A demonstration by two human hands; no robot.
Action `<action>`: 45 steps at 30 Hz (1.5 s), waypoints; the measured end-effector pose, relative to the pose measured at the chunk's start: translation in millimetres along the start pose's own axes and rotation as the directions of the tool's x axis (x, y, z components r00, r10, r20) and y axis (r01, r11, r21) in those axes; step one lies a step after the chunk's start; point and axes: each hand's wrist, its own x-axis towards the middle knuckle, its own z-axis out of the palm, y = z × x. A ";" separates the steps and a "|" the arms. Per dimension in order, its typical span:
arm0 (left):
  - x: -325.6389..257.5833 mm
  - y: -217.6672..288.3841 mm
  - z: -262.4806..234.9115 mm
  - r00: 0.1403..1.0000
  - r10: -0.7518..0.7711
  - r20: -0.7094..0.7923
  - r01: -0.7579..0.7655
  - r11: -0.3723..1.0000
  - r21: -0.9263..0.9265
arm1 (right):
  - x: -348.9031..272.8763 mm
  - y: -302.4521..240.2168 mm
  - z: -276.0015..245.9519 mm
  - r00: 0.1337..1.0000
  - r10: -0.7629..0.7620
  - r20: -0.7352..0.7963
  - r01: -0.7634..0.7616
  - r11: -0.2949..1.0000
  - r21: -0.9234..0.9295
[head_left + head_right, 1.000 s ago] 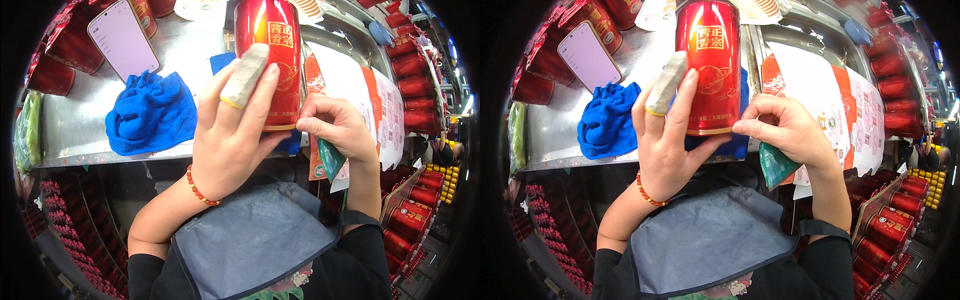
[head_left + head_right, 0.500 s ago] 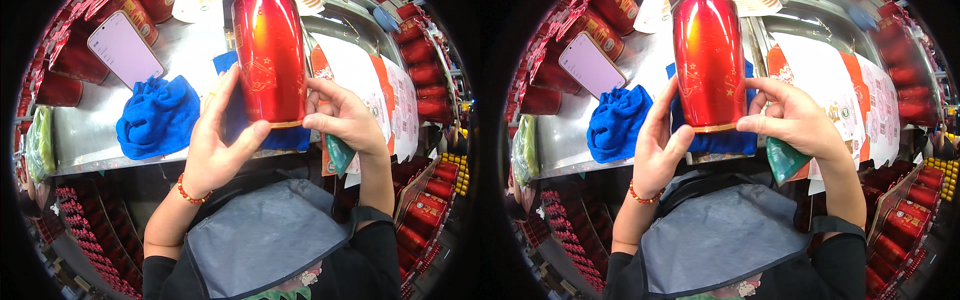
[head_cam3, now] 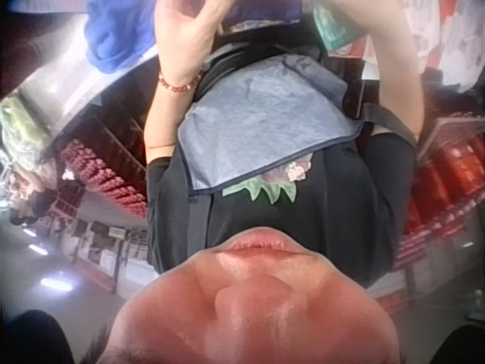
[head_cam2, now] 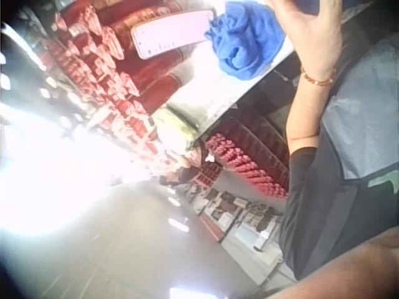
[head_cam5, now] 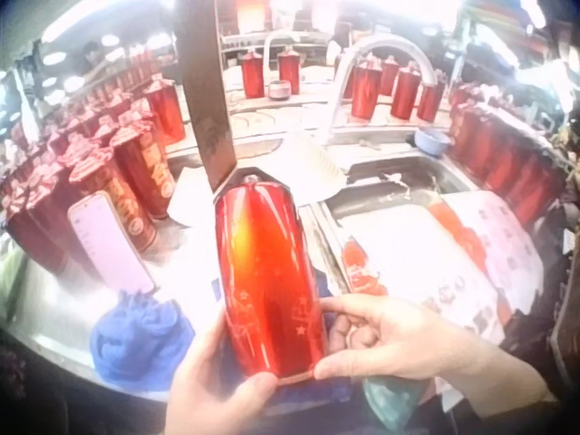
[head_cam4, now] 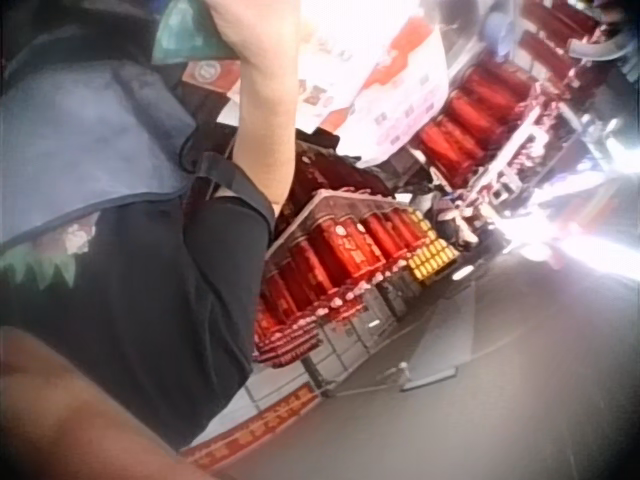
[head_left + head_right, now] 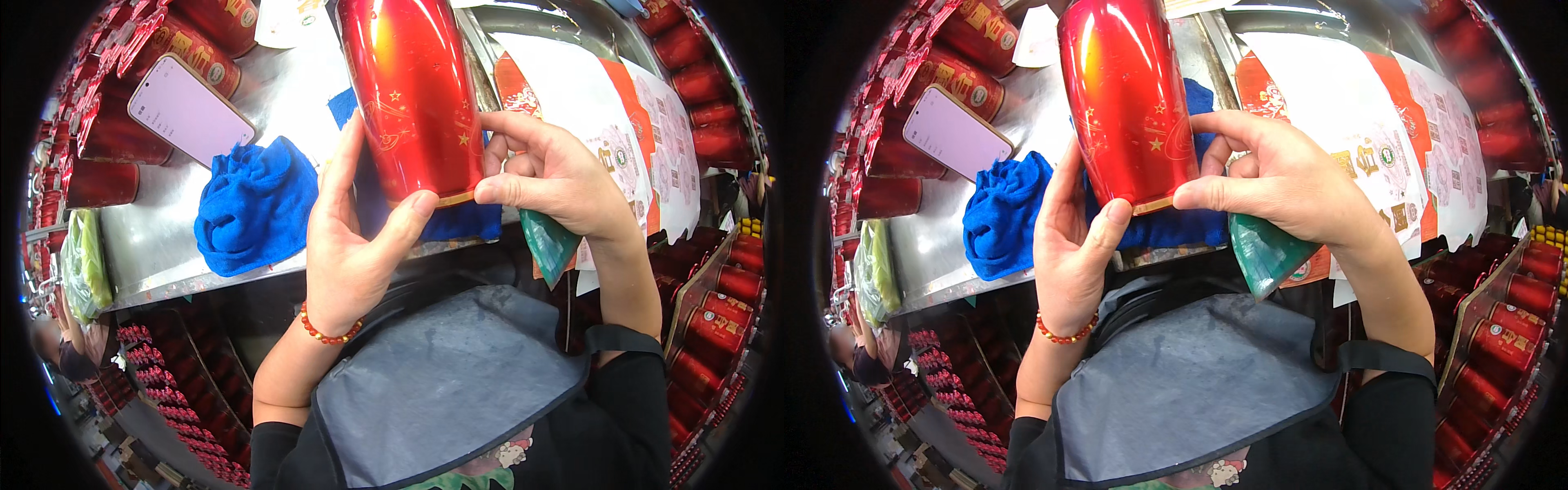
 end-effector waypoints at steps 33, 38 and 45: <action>-12.8 -12.1 -11.9 0.970 0.243 -0.017 -0.230 0.935 0.272 | 1.6 6.5 2.3 0.997 -0.065 -0.044 0.065 0.998 0.002; -37.6 -12.4 -20.0 0.821 0.547 0.165 -0.514 0.583 0.629 | 0.3 -3.2 -0.6 0.999 0.041 -0.013 -0.042 0.998 -0.039; -29.6 -17.2 -15.0 0.674 0.683 0.281 -0.634 0.341 0.694 | 1.5 -0.5 -0.3 1.000 0.015 -0.002 -0.015 1.000 -0.016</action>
